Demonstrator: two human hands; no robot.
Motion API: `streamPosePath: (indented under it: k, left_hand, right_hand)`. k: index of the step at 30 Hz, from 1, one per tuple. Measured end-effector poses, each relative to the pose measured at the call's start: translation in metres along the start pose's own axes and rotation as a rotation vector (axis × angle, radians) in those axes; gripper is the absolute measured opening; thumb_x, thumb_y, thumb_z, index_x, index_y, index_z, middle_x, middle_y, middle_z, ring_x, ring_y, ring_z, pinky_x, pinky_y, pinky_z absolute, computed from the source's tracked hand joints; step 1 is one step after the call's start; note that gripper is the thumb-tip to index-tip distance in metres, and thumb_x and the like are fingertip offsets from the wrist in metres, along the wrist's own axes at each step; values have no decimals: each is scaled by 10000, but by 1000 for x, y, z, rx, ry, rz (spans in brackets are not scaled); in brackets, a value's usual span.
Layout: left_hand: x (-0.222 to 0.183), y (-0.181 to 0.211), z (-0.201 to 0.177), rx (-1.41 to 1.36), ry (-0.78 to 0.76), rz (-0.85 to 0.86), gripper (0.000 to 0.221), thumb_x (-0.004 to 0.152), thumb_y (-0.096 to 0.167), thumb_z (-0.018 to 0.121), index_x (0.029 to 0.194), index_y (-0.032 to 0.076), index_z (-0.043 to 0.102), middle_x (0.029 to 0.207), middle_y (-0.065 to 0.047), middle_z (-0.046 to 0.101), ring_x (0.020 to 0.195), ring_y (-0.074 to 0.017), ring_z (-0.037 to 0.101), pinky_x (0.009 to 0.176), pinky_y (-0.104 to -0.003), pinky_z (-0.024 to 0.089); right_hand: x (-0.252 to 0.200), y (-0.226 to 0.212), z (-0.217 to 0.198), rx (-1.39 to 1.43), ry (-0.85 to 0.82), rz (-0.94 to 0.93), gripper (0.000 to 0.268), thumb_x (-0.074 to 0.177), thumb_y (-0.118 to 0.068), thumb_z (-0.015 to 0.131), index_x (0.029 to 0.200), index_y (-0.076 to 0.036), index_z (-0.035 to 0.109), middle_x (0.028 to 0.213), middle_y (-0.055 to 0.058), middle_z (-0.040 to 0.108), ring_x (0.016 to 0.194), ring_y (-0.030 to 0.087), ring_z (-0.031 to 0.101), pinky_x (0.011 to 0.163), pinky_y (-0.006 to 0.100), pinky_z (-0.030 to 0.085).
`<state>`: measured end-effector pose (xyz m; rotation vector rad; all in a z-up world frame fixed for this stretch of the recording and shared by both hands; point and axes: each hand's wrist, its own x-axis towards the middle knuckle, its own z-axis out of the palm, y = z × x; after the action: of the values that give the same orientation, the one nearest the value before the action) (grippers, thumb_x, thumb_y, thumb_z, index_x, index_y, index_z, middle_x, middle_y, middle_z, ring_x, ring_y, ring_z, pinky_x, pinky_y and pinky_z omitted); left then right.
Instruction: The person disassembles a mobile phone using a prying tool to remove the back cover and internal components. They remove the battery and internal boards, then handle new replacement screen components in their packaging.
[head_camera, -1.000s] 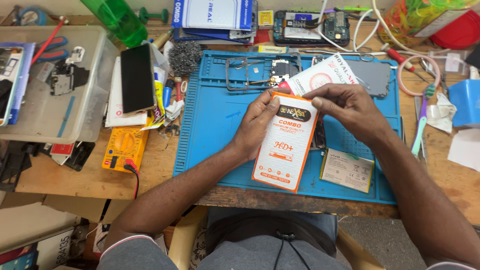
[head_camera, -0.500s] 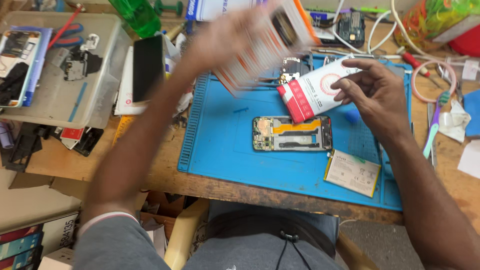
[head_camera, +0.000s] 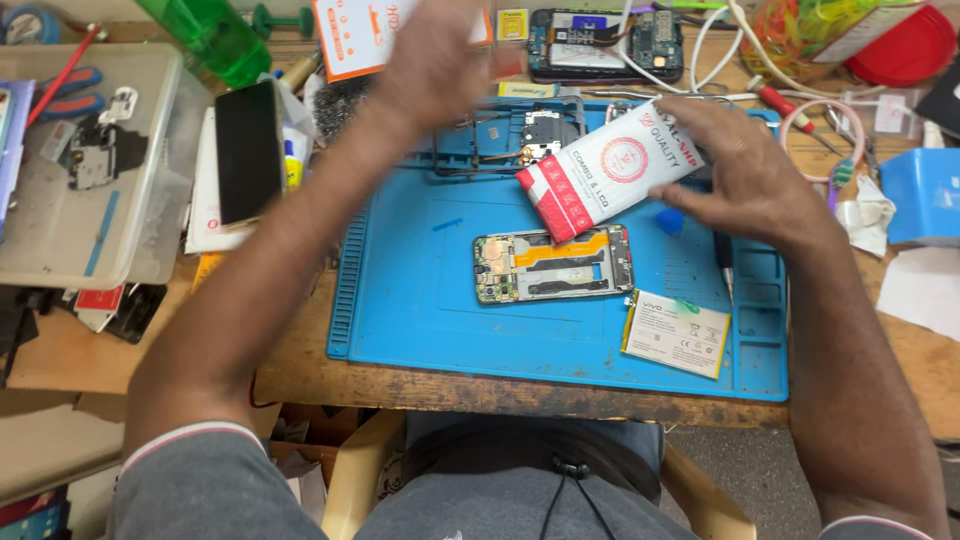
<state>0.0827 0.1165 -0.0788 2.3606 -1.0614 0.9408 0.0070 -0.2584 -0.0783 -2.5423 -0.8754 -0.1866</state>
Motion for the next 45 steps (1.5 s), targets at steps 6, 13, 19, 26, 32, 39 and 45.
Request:
streamPosePath:
  k: [6,13,19,26,32,39,45]
  left_hand:
    - [31,140,62,-46,-380,-158,1103,719,694,860,1366,-109,467,1060,-240,580,1010,-343,545,845,-486,502]
    - [33,148,90,98,-450,-155,1031,603,460,855,1354,-127,460,1052,-236,565,1005,-343,530,792,-473,500]
    - [35,138,73,18,-378,-108,945,607,327,846,1368,-95,480,1133,-206,550,1075,-347,530,793,-511,490]
    - [34,129,43,71,-254,-2,978,601,256,889,1445,-13,476,1312,-196,482,1178,-337,514,830,-549,481]
    - [31,126,37,110,-246,66,982,633,270,904,1473,24,460,1370,-190,475,1243,-346,510,1004,-625,440]
    - [22,124,32,31,-296,88,951,691,229,865,1514,13,441,1419,-212,498,1343,-370,485,1088,-567,423]
    - [-9,91,-28,48,-310,37,863,770,245,865,1487,-39,479,1444,-246,483,1357,-422,479,1143,-545,408]
  right_hand:
    - [-8,27,3,45,298,39,448,967,23,716,1406,36,627,1282,187,712,1108,248,722,955,362,586]
    - [-9,40,11,125,411,47,321,988,96,676,1306,55,692,1112,167,753,960,189,747,806,285,612]
    - [-9,40,8,745,315,275,167,1061,-18,676,1217,39,692,999,101,743,816,104,701,691,215,556]
    - [-6,29,21,1116,202,279,151,1032,-49,730,1161,15,685,976,67,726,750,57,644,636,171,504]
    - [-2,22,30,1172,241,270,152,1066,-86,742,1177,-1,682,980,50,740,765,53,653,659,164,506]
    - [-9,25,39,1279,131,246,86,1047,-50,728,1061,34,717,932,76,733,782,85,662,716,202,540]
    - [-10,36,30,1398,333,252,174,1147,-98,644,1005,3,653,948,130,741,762,162,724,673,276,621]
